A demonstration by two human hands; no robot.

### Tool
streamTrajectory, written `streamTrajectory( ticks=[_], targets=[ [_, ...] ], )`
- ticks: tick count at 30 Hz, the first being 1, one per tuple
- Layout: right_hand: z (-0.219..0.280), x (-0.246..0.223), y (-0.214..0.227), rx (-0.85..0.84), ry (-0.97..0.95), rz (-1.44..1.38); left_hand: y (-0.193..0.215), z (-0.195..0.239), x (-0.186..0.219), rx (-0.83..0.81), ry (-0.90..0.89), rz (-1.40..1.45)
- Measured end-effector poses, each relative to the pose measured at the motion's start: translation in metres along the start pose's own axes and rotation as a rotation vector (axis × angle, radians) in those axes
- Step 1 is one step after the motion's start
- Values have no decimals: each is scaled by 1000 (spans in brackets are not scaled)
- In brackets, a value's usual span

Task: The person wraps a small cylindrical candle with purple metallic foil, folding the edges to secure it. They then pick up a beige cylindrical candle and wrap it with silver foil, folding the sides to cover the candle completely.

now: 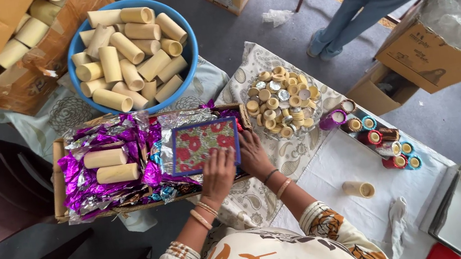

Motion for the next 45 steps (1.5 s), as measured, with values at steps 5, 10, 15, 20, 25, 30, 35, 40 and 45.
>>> streamTrajectory(
  ticks=[5, 10, 15, 20, 25, 30, 35, 40, 45],
  targets=[
    [6, 25, 19, 266, -76, -508, 15, 2, 15, -161, 49, 34],
    [12, 31, 43, 447, -393, -1068, 10, 3, 9, -208, 80, 104],
    [-1, -18, 36, 90, 96, -452, -29, -7, -66, -290, 463, 385],
    [5, -24, 30, 2, 119, -288, -29, -45, -186, 84, 637, 345],
    [5, -26, 31, -14, 102, -245, -52, -67, -236, 359, 457, 287],
    [5, -26, 33, -85, 59, -266, -6, -84, -232, 256, 486, 362],
    [5, -26, 32, -54, 74, -287, 19, -80, -250, 193, 713, 707],
    [5, -28, 35, -58, 84, -288, 48, -74, -276, 331, 789, 730],
    [5, -28, 35, -49, 80, -286, 89, -80, -283, 556, 531, 1097]
  ],
)
Point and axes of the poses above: each hand's wrist, its own z-axis away from the middle knuckle, its own y-axis out of the back of the hand, x = y × z, the point moved 5 cm from there along -z, towards the middle knuckle, and after that the axes turned 3 degrees about -z, right-handed, at the moved point
